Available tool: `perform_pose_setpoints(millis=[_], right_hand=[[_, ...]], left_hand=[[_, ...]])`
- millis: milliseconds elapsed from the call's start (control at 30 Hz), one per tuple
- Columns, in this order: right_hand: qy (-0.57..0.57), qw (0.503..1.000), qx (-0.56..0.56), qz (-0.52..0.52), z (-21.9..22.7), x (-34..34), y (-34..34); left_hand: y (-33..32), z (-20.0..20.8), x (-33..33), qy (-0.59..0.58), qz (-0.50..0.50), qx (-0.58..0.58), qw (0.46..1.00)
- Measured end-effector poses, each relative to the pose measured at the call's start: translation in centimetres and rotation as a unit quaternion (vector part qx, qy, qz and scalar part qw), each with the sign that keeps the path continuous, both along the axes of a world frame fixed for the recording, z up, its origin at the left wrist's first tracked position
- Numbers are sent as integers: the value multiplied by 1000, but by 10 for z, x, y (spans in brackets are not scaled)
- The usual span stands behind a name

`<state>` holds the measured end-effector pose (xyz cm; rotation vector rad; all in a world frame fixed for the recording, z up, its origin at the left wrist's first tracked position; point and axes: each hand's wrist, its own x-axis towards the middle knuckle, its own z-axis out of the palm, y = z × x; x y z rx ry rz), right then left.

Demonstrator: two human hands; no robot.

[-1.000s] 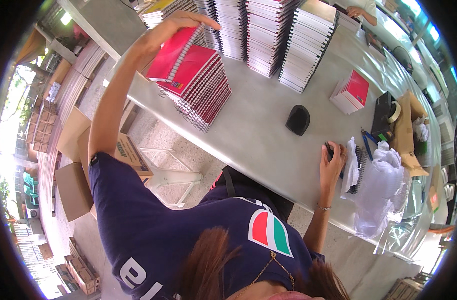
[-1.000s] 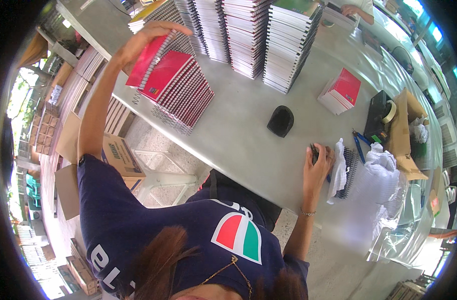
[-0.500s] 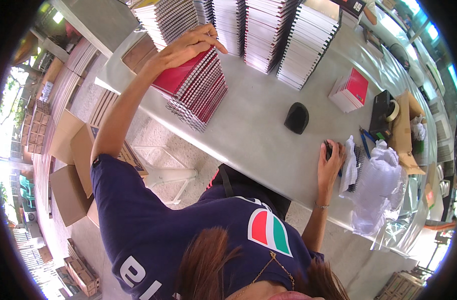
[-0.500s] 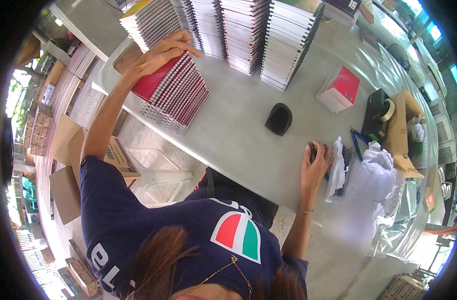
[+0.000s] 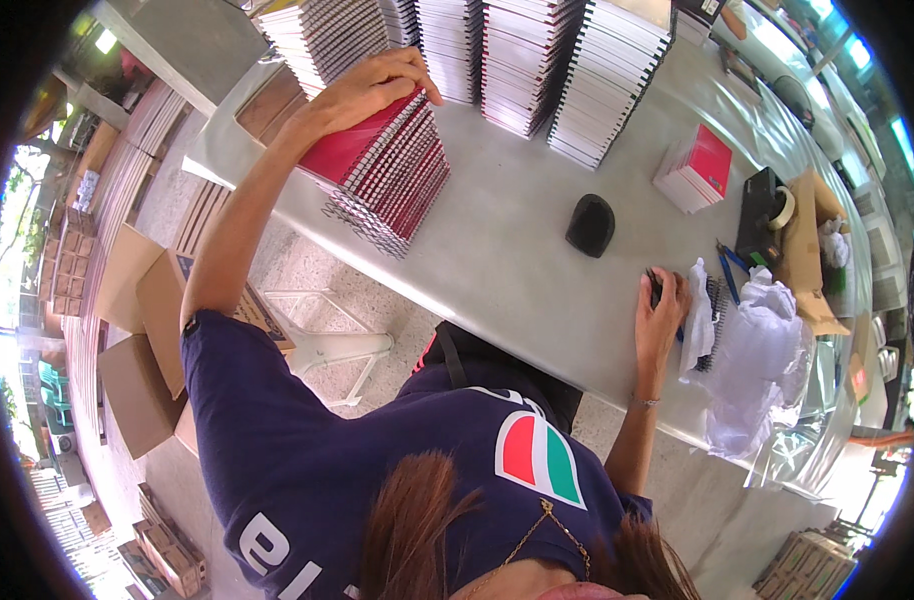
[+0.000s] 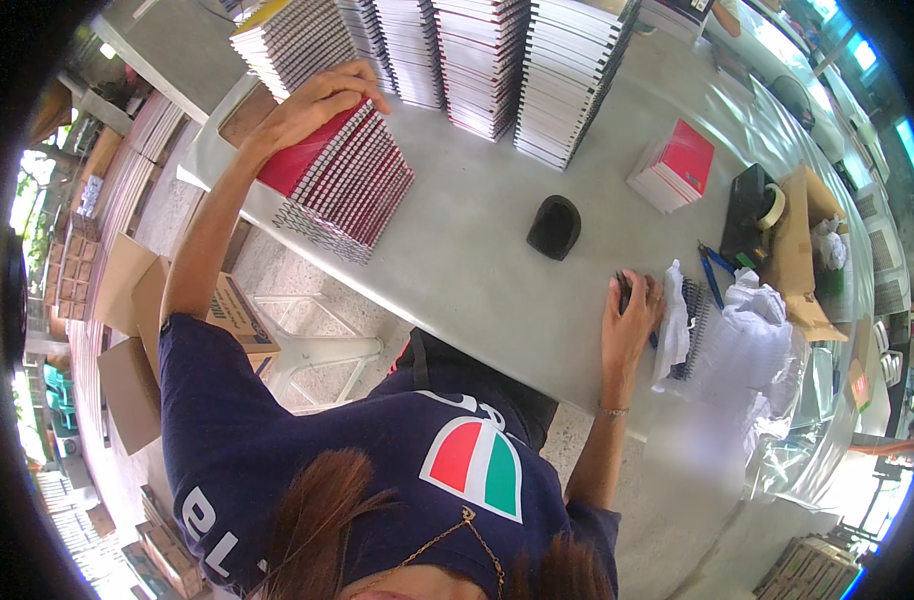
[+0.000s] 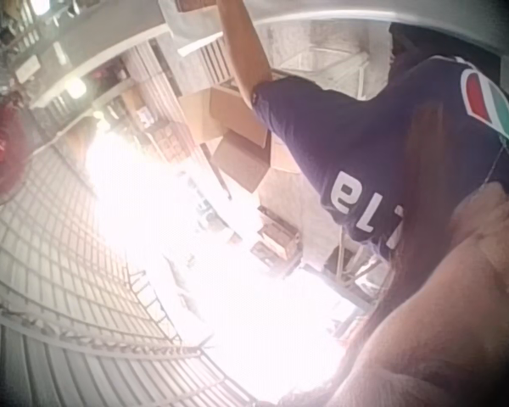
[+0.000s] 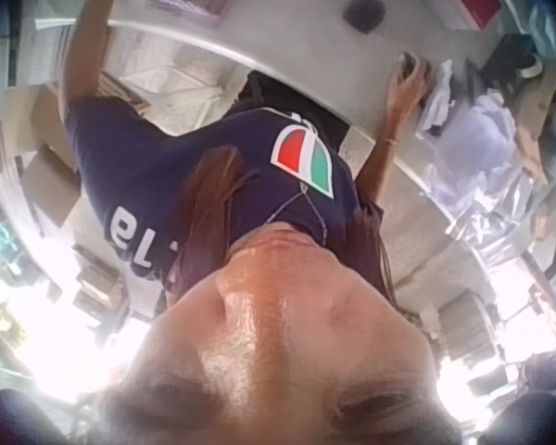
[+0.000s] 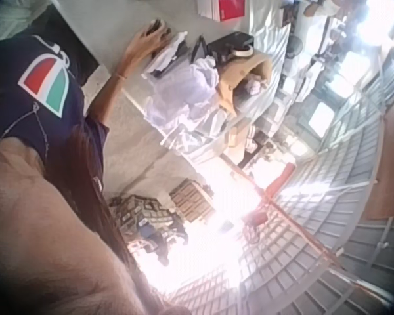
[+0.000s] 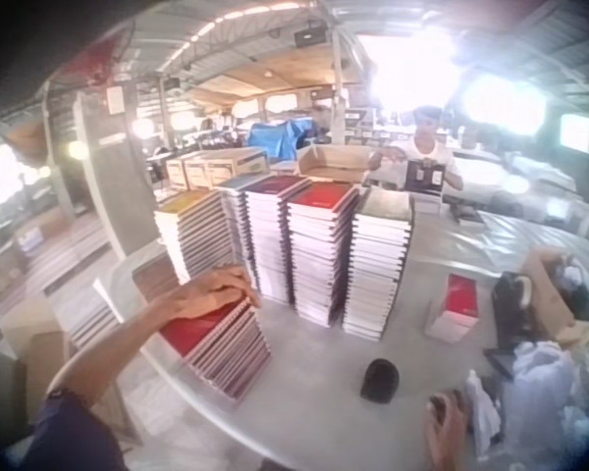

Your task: The person assembles spiral-bound notebooks by inserting a metal coil into the punched holes of a pink cover and pages. They use pliers to secure the coil ends and place the finished notebooks into a stack.

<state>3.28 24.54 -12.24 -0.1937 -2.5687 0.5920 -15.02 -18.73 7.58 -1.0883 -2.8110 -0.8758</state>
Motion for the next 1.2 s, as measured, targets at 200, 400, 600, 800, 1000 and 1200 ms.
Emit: perform_pose_setpoints(millis=[200,400,600,800,1000,1200], right_hand=[[-2,999,5,41,7,0,4],[19,989,-136,46,45,-33,32],[101,980,-143,-99,49,-145,117],[-10,871,-490,3,37,-184,140],[97,943,-315,-36,62,-153,146],[103,908,-379,145,117,-31,-2]], left_hand=[[-1,3,0,2,0,-20,1000],[2,8,4,37,-13,-69,997],[52,44,94,197,31,-121,972],[99,-3,156,-12,-123,14,992],[168,-74,128,-169,-126,223,952],[227,-89,122,-285,2,523,803]])
